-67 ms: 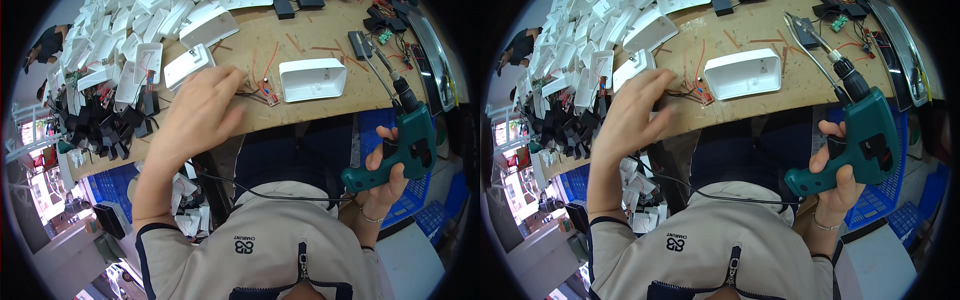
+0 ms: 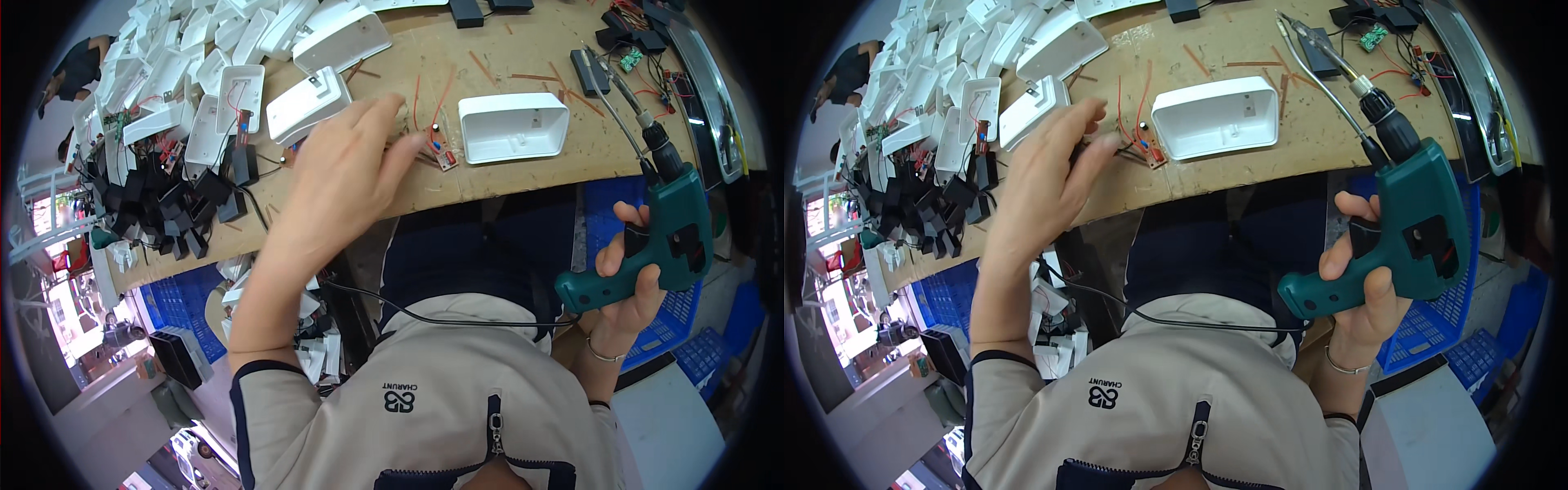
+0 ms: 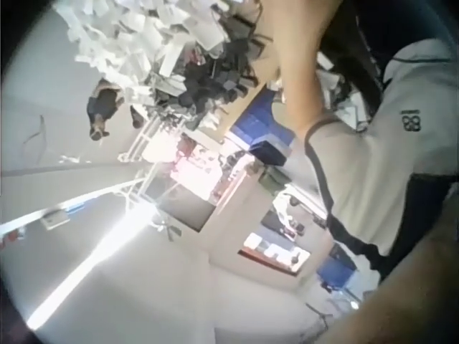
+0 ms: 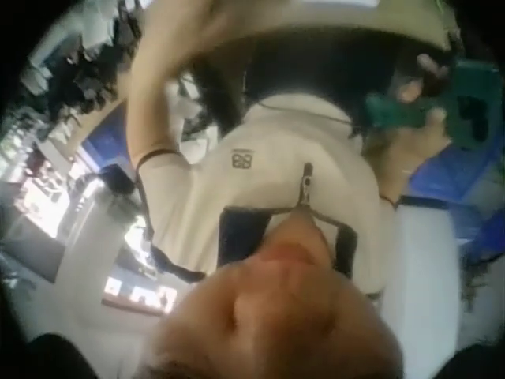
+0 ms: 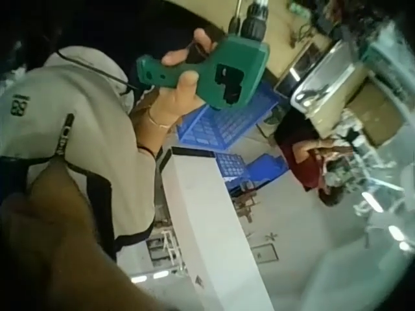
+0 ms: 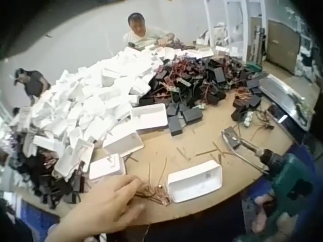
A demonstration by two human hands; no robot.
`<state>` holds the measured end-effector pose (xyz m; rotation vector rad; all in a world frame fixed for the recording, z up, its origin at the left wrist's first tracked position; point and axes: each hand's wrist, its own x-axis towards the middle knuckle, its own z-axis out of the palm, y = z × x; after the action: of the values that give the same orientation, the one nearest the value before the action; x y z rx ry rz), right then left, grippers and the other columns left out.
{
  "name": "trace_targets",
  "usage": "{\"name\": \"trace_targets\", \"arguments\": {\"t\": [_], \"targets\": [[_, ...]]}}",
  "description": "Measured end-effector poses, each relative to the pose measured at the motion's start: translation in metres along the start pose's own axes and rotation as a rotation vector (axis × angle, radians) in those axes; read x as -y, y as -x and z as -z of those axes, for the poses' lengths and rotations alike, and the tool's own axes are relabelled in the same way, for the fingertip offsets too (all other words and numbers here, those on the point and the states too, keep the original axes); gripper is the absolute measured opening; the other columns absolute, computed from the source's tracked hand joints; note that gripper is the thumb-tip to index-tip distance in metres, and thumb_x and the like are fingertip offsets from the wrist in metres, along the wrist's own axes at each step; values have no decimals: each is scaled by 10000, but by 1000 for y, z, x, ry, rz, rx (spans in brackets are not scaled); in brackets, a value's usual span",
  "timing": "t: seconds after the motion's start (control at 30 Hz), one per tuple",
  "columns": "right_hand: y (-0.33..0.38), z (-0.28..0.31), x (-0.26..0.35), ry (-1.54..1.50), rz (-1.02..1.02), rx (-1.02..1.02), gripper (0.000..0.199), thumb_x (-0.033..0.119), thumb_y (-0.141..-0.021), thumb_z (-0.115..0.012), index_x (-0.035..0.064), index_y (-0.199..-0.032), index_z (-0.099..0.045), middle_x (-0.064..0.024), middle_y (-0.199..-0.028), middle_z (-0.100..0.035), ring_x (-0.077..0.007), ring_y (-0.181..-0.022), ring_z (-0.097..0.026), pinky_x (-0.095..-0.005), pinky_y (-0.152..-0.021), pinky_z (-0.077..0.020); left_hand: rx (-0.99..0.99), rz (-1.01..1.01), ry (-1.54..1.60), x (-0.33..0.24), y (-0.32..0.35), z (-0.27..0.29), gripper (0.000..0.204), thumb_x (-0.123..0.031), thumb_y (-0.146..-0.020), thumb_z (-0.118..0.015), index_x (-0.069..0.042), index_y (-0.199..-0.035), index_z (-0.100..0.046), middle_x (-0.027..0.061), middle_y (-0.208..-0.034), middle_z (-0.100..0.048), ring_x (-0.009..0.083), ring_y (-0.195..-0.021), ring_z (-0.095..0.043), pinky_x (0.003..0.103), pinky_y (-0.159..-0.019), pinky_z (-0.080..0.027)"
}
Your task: Soldering wires into a small plastic electronic housing at a workstation.
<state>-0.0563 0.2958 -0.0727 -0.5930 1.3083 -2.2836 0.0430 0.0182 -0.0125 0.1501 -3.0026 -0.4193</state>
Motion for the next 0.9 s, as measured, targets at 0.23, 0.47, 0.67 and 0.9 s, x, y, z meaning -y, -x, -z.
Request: {"name": "trace_targets", "arguments": {"t": [0.23, 0.47, 0.67, 0.9], "targets": [[-5, -10, -3, -17, -12, 37, 634, 305, -802, -561, -65, -1231, -278, -249, -1187, -405, -101, -673, -508, -190, -544, -444, -365, 295, 334, -11, -16, -46, 234, -145, -730, -584, -6, -914, -543, 126, -741, -584, 278, -677, -564, 364, -569, -423], [-11, -13, -6, -24, -32, 13, 649, 317, -796, -569, -65, -1231, -275, -249, -1191, -399, -106, -691, -505, -184, -537, -435, -593, 320, 610, -14, -11, -58, 88, -60, -747, -569, 7, -804, -577, 94, -711, -577, 207, -614, -555, 273, -561, -428], [-31, -19, -18, -130, -54, 33, 636, 317, -798, -561, -63, -1225, -281, -260, -1238, -339, -160, -835, -543, -228, -611, -487, -701, 160, 822, -18, 7, -59, 98, 25, -769, -526, 6, -855, -568, 62, -716, -537, 132, -647, -500, 228, -586, -393], [-45, -40, -24, -189, -135, -89, 521, 238, -832, -514, -8, -1242, -306, -219, -1196, -409, -325, -1080, -456, -320, -709, -509, -363, -105, 551, -41, -6, -52, 142, 39, -703, -572, -12, -834, -588, 60, -675, -523, 131, -557, -499, 220, -501, -388]]}}
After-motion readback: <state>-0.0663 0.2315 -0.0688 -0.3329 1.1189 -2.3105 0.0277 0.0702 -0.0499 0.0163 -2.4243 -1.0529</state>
